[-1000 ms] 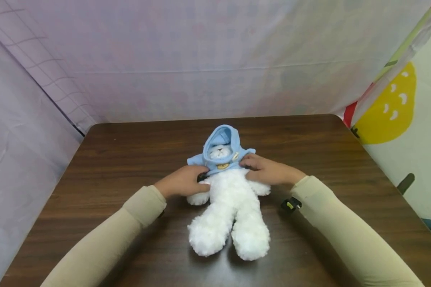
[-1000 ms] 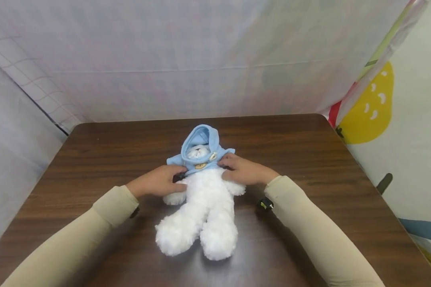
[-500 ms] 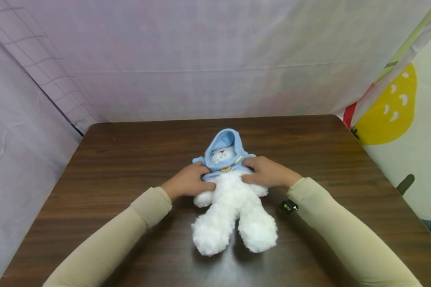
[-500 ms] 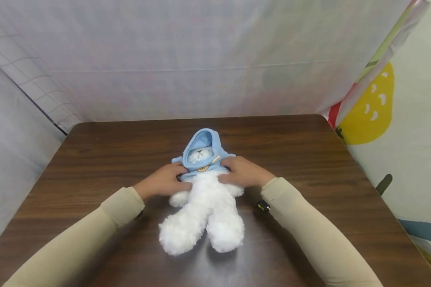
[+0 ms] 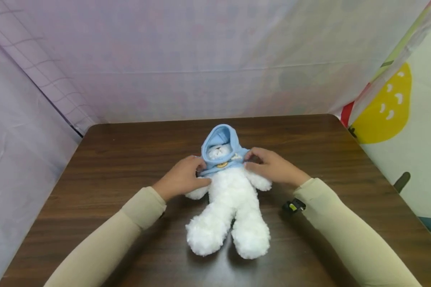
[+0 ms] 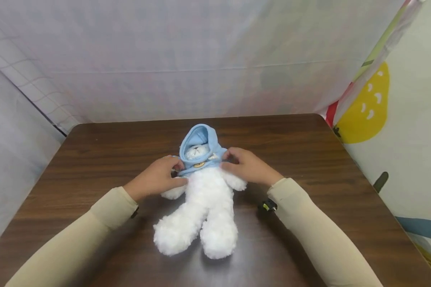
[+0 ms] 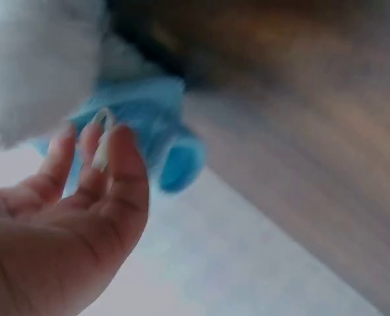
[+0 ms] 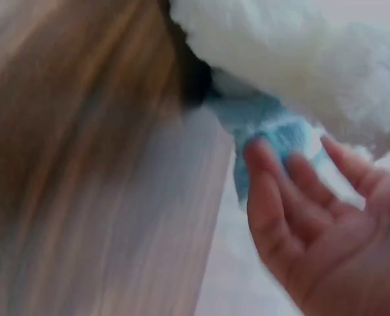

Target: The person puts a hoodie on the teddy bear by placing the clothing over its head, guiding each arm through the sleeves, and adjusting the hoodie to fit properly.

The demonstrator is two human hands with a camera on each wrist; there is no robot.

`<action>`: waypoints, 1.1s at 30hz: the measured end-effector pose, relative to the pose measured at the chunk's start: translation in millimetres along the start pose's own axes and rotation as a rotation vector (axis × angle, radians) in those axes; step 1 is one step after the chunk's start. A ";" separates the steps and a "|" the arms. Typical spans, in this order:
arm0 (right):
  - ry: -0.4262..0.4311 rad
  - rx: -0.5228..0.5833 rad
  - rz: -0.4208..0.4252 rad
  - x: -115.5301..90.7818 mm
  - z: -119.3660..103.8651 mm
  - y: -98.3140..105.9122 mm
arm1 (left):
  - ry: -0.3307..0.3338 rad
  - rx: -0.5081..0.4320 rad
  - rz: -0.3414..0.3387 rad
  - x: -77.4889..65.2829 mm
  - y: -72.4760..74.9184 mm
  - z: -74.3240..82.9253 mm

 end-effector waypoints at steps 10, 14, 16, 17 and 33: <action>-0.194 0.057 -0.259 -7.9 17.3 -17.7 | -0.157 -0.040 0.052 3.8 8.4 28.3; -0.175 0.096 -0.301 -6.6 12.8 -27.7 | -0.155 -0.052 0.029 6.4 0.5 30.8; -0.169 0.124 -0.316 -5.9 11.1 -29.4 | -0.154 -0.042 0.022 7.7 -1.8 31.6; -0.161 0.141 -0.323 -6.1 9.4 -29.3 | -0.155 -0.036 0.020 8.6 -2.4 31.9; 0.139 0.129 -0.096 -22.0 -47.1 21.4 | -0.122 -0.071 0.216 23.7 9.8 27.0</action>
Point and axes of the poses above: each hand's wrist, its own x-axis towards the middle knuckle, its own y-axis out of the back of the hand, z = x × y, the point moved 7 cm from there along x, towards the middle knuckle, and after that the axes turned 14 degrees about -y, right-handed, at the moved point
